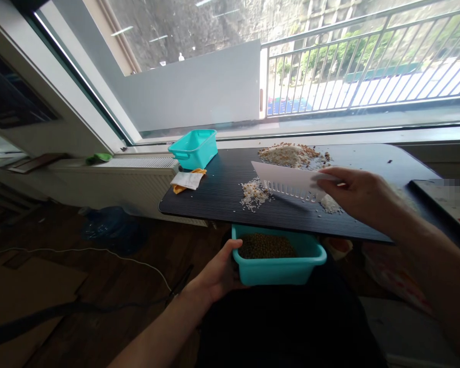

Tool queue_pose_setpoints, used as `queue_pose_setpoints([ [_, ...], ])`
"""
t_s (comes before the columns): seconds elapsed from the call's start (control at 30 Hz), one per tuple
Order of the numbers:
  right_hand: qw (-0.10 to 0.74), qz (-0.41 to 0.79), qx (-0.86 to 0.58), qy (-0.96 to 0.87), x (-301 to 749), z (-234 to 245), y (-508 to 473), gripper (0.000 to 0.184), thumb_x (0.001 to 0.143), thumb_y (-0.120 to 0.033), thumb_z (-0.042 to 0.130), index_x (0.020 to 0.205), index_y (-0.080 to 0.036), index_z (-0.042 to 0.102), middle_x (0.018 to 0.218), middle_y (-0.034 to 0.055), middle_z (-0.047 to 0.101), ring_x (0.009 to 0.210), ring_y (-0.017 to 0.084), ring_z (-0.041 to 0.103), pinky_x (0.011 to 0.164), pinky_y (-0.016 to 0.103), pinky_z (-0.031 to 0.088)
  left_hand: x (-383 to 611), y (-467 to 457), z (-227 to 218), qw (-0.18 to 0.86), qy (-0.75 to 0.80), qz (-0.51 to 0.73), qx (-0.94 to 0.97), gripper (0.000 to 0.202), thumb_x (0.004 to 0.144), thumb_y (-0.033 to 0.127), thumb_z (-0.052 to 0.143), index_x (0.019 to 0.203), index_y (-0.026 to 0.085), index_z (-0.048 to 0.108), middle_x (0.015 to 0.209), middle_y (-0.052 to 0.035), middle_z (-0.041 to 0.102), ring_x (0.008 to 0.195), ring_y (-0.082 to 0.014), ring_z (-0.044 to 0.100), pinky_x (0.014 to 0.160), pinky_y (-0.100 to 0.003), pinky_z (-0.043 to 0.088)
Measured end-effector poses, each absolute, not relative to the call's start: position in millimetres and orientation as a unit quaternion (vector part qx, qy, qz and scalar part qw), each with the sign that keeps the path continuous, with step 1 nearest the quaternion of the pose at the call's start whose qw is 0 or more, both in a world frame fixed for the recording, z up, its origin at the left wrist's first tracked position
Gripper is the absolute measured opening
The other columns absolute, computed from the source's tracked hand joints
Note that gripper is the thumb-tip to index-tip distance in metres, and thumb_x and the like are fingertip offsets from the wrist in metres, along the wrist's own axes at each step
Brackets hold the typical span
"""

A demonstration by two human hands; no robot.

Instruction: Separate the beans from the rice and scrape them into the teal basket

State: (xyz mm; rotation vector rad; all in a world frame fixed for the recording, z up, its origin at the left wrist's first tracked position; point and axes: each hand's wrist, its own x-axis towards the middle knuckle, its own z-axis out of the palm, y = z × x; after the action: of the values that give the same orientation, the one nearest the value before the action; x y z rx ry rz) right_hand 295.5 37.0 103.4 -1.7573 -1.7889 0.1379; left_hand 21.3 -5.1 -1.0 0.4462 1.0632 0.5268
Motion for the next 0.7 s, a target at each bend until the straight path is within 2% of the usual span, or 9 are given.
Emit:
queue_pose_setpoints([
  [0.17, 0.337, 0.043, -0.659, -0.671, 304.7, 99.5, 32.0, 0.033, 0.079, -0.040, 0.056, 0.097, -0.021, 0.075, 0.076, 0.0042, 0.073, 0.065, 0.017, 0.064, 0.062, 0.030, 0.043, 22.2, -4.6, -1.3, 0.812, 0.493, 0.235, 0.205, 0.054, 0.077, 0.055, 0.051, 0.119, 0.021, 0.055, 0.104, -0.0076, 0.067, 0.082, -0.0204, 0.061, 0.075, -0.034, 0.049],
  [0.3, 0.337, 0.034, -0.643, -0.687, 306.7, 93.5, 37.3, 0.034, 0.081, -0.041, 0.055, 0.097, -0.020, 0.075, 0.075, 0.0048, 0.073, 0.063, 0.018, 0.062, 0.058, 0.031, 0.043, 24.1, -4.9, 0.7, 0.810, 0.495, 0.232, 0.211, 0.052, 0.080, 0.054, 0.047, 0.120, 0.021, 0.055, 0.106, -0.0075, 0.067, 0.086, -0.0212, 0.062, 0.076, -0.035, 0.049],
  [0.5, 0.342, 0.071, -0.593, -0.726, 297.3, 90.7, 42.0, 0.031, 0.082, -0.041, 0.055, 0.098, -0.022, 0.074, 0.087, 0.0054, 0.075, 0.073, 0.019, 0.065, 0.067, 0.033, 0.048, 24.2, -5.1, 1.1, 0.806, 0.499, 0.235, 0.213, 0.051, 0.083, 0.052, 0.045, 0.122, 0.021, 0.055, 0.108, -0.0077, 0.067, 0.087, -0.0219, 0.063, 0.078, -0.035, 0.049],
  [0.7, 0.361, 0.057, -0.603, -0.709, 298.5, 98.2, 25.6, 0.038, 0.082, -0.044, 0.054, 0.100, -0.018, 0.074, 0.091, 0.0083, 0.075, 0.075, 0.020, 0.066, 0.070, 0.035, 0.049, 22.3, -4.5, -4.5, 0.815, 0.484, 0.238, 0.213, 0.052, 0.080, 0.054, 0.049, 0.120, 0.021, 0.057, 0.105, -0.0081, 0.067, 0.083, -0.0209, 0.062, 0.073, -0.034, 0.050],
])
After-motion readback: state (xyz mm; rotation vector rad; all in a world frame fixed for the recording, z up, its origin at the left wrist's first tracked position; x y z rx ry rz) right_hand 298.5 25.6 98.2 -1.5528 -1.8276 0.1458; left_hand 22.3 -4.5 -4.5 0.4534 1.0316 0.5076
